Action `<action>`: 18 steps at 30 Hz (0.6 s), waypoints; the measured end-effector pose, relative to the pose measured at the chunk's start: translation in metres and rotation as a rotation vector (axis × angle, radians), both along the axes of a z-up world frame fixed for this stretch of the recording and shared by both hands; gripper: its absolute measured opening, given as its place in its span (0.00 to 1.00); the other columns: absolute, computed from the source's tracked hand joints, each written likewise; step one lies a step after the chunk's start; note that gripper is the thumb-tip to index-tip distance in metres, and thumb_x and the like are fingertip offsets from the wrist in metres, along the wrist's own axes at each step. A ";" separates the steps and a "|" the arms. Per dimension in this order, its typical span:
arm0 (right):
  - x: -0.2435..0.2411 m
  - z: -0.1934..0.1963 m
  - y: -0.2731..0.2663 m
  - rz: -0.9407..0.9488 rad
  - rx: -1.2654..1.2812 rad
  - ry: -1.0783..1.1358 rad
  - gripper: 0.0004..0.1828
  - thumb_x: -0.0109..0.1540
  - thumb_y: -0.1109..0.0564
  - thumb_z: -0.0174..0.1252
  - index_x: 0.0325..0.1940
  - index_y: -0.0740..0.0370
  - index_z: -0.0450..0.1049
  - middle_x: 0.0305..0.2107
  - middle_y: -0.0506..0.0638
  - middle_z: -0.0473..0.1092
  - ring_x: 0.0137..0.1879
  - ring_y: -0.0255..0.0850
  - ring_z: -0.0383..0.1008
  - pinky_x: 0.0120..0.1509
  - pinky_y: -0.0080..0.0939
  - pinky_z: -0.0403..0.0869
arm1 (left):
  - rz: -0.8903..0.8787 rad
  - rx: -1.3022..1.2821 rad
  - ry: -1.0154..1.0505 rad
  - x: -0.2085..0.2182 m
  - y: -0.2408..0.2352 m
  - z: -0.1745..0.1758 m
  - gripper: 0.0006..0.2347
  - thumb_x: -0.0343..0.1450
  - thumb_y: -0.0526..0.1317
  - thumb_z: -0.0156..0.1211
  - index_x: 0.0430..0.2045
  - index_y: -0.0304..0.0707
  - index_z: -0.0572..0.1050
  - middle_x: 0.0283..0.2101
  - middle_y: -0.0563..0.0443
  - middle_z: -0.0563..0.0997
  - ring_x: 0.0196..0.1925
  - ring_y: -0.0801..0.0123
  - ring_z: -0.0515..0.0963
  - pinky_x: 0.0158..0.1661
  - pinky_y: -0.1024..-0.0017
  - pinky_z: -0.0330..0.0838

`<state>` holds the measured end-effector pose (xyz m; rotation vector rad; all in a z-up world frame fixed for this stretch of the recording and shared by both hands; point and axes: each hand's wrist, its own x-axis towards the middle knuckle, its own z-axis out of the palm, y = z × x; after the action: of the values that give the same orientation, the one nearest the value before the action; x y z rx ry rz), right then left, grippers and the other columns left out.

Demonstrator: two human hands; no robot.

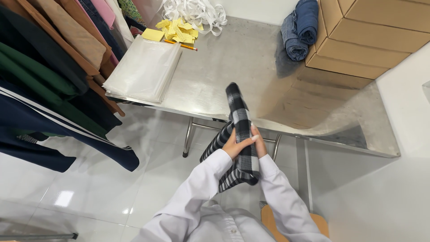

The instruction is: Hanging rolled-up pants and jeans onto wire hangers and placing them on a garment rack.

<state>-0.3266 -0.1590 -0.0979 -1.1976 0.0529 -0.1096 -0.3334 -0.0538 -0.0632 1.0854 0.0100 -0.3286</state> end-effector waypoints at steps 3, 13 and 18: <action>-0.010 0.016 -0.003 0.014 -0.129 -0.069 0.28 0.70 0.52 0.47 0.73 0.65 0.60 0.63 0.63 0.67 0.69 0.47 0.67 0.75 0.47 0.63 | 0.038 0.076 -0.062 0.004 0.003 0.004 0.32 0.57 0.42 0.84 0.53 0.44 0.71 0.48 0.46 0.80 0.51 0.68 0.77 0.54 0.66 0.75; -0.008 0.011 -0.065 -0.039 0.358 0.110 0.29 0.69 0.37 0.46 0.72 0.45 0.61 0.57 0.60 0.70 0.61 0.52 0.73 0.66 0.58 0.71 | -0.180 0.678 -0.448 0.003 -0.016 0.015 0.44 0.53 0.53 0.79 0.64 0.44 0.61 0.60 0.42 0.70 0.65 0.48 0.70 0.65 0.53 0.67; -0.009 0.051 -0.064 -0.331 0.192 0.420 0.34 0.54 0.41 0.72 0.53 0.68 0.72 0.41 0.64 0.75 0.43 0.49 0.79 0.44 0.54 0.80 | -0.328 1.133 -0.842 -0.011 -0.040 0.027 0.41 0.58 0.52 0.72 0.69 0.54 0.60 0.59 0.51 0.65 0.53 0.54 0.73 0.52 0.54 0.73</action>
<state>-0.3360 -0.2230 -0.0464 -0.9955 0.6187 -0.1378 -0.3447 -0.0937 -0.0359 2.2937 -0.8254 -0.1116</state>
